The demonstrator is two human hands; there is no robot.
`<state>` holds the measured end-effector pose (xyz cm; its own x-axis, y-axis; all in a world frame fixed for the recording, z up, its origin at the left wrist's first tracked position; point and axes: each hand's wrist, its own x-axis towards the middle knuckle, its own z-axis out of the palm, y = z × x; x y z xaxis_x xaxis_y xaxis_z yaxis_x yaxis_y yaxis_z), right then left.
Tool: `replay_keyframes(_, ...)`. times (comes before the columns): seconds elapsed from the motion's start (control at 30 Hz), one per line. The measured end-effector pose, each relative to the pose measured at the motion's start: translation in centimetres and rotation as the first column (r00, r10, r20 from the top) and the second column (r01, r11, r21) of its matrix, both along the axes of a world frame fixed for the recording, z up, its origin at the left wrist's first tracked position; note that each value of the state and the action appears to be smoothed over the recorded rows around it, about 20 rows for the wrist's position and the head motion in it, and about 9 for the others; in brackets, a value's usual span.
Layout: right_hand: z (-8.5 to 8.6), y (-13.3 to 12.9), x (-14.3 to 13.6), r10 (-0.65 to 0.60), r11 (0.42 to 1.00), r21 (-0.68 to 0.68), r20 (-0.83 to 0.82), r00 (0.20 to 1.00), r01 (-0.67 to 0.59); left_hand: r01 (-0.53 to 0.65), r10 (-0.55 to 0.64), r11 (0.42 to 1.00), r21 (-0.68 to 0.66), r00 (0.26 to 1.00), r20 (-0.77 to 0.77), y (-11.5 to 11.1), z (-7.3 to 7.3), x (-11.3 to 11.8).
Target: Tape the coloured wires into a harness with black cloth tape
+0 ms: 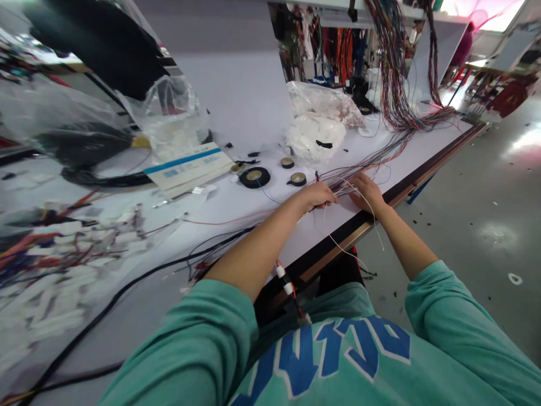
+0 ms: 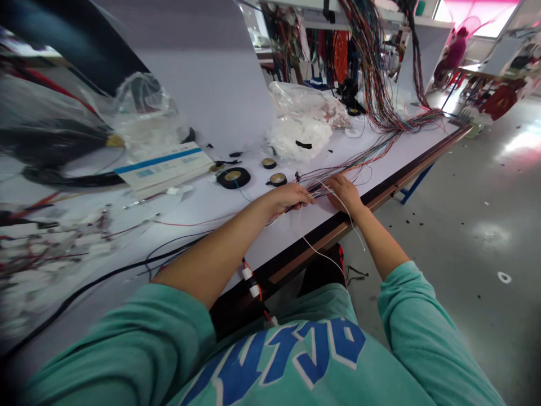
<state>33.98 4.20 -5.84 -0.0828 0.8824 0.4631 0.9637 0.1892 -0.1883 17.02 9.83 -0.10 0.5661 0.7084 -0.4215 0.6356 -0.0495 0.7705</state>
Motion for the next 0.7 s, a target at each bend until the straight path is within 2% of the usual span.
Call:
replay_keyframes(0.1,0.2,-0.3,-1.7,0.063,0.997,-0.044,0.108,0.992,-0.059,0.011,-0.011,1.0,-0.023,1.0,0.012,0.1,0.0,-0.2)
replay_keyframes(0.2,0.3,-0.3,-2.3,0.094,0.995,-0.051,0.089,0.992,-0.089,0.028,-0.023,0.996,-0.087,0.998,0.056,0.3,0.0,-0.4)
replay_keyframes(0.3,0.3,-0.5,-2.1,0.135,0.991,-0.006,-0.111,0.985,-0.136,0.039,-0.011,0.979,-0.199,0.99,0.139,0.7,-0.1,-0.8)
replay_keyframes(0.37,0.4,-0.5,-1.7,0.155,0.987,0.015,-0.334,0.93,-0.159,0.029,0.026,0.965,-0.262,0.979,0.202,1.1,-0.1,-1.1)
replay_keyframes(0.43,0.4,-0.5,-1.3,0.124,0.988,0.002,-0.588,0.8,-0.152,-0.008,0.083,0.956,-0.294,0.966,0.244,1.3,-0.3,-1.3)
replay_keyframes(0.47,0.5,-0.4,-1.0,0.096,0.99,-0.006,-0.708,0.7,-0.142,-0.038,0.115,0.954,-0.299,0.962,0.247,1.4,-0.4,-1.4)
replay_keyframes(0.53,0.5,-0.1,-0.5,0.043,0.994,-0.006,-0.894,0.447,-0.107,-0.123,0.185,0.957,-0.264,0.957,0.223,1.3,-0.6,-1.5)
replay_keyframes(0.6,0.5,0.1,0.0,0.005,0.997,-0.013,-0.975,0.224,-0.079,-0.204,0.237,0.962,-0.181,0.953,0.188,1.0,-0.8,-1.5)
replay_keyframes(0.63,0.5,0.1,0.2,-0.012,0.997,-0.024,-0.985,0.171,-0.072,-0.24,0.259,0.963,-0.123,0.949,0.181,0.8,-0.8,-1.4)
replay_keyframes(0.67,0.5,0.1,0.3,-0.022,0.996,-0.036,-0.985,0.173,-0.078,-0.273,0.28,0.96,-0.065,0.942,0.186,0.6,-0.8,-1.3)
replay_keyframes(0.7,0.5,0.1,0.4,-0.021,0.994,-0.043,-0.975,0.221,-0.096,-0.303,0.295,0.953,0.004,0.931,0.214,0.3,-0.8,-1.1)
